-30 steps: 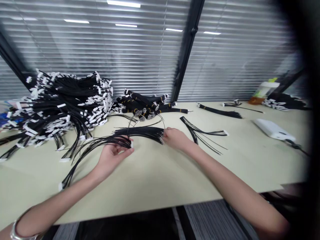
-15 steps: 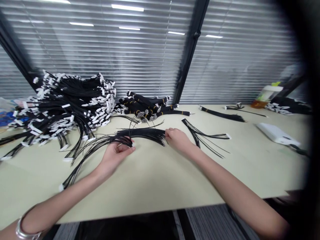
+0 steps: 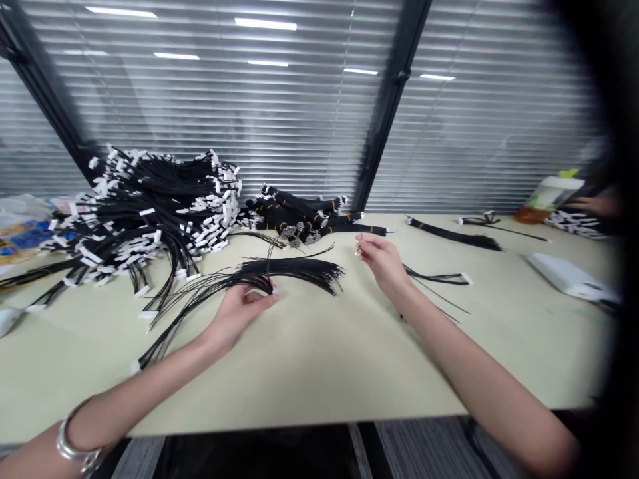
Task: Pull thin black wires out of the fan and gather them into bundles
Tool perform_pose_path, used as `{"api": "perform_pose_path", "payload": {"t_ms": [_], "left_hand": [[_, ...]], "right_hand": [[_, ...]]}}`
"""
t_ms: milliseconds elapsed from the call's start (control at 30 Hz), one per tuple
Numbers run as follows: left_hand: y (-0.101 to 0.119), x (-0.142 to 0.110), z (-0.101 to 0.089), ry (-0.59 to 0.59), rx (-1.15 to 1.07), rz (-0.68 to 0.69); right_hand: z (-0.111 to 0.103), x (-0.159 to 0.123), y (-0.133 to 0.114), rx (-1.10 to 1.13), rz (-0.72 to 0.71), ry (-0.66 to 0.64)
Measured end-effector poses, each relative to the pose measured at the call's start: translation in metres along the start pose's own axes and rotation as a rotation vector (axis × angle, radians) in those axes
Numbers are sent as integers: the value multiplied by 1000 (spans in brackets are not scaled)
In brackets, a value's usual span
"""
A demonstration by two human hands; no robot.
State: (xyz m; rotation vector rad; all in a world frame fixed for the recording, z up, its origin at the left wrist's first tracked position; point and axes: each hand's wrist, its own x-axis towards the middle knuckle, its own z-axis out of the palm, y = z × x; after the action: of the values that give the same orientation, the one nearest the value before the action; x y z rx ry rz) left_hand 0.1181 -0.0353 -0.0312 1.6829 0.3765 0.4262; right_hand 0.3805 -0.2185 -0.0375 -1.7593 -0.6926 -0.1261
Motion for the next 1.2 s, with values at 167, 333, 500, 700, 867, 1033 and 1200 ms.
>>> {"api": "perform_pose_path", "payload": {"t_ms": [167, 333, 500, 700, 867, 1033, 1200], "left_hand": [[1, 0, 0, -26, -19, -8], [1, -1, 0, -62, 0, -27], [0, -2, -1, -74, 16, -27], [0, -1, 0, -80, 17, -46], [0, 0, 0, -68, 16, -66], [-4, 0, 0, -87, 9, -53], [-5, 0, 0, -152, -11, -23]], "right_hand": [[10, -7, -4, 194, -31, 251], [20, -20, -19, 234, -134, 227], [31, -35, -26, 191, -147, 73], [40, -41, -20, 194, -92, 14], [37, -42, -26, 234, -143, 106], [36, -47, -37, 227, -249, 124], [39, -55, -39, 234, -358, 47]]}}
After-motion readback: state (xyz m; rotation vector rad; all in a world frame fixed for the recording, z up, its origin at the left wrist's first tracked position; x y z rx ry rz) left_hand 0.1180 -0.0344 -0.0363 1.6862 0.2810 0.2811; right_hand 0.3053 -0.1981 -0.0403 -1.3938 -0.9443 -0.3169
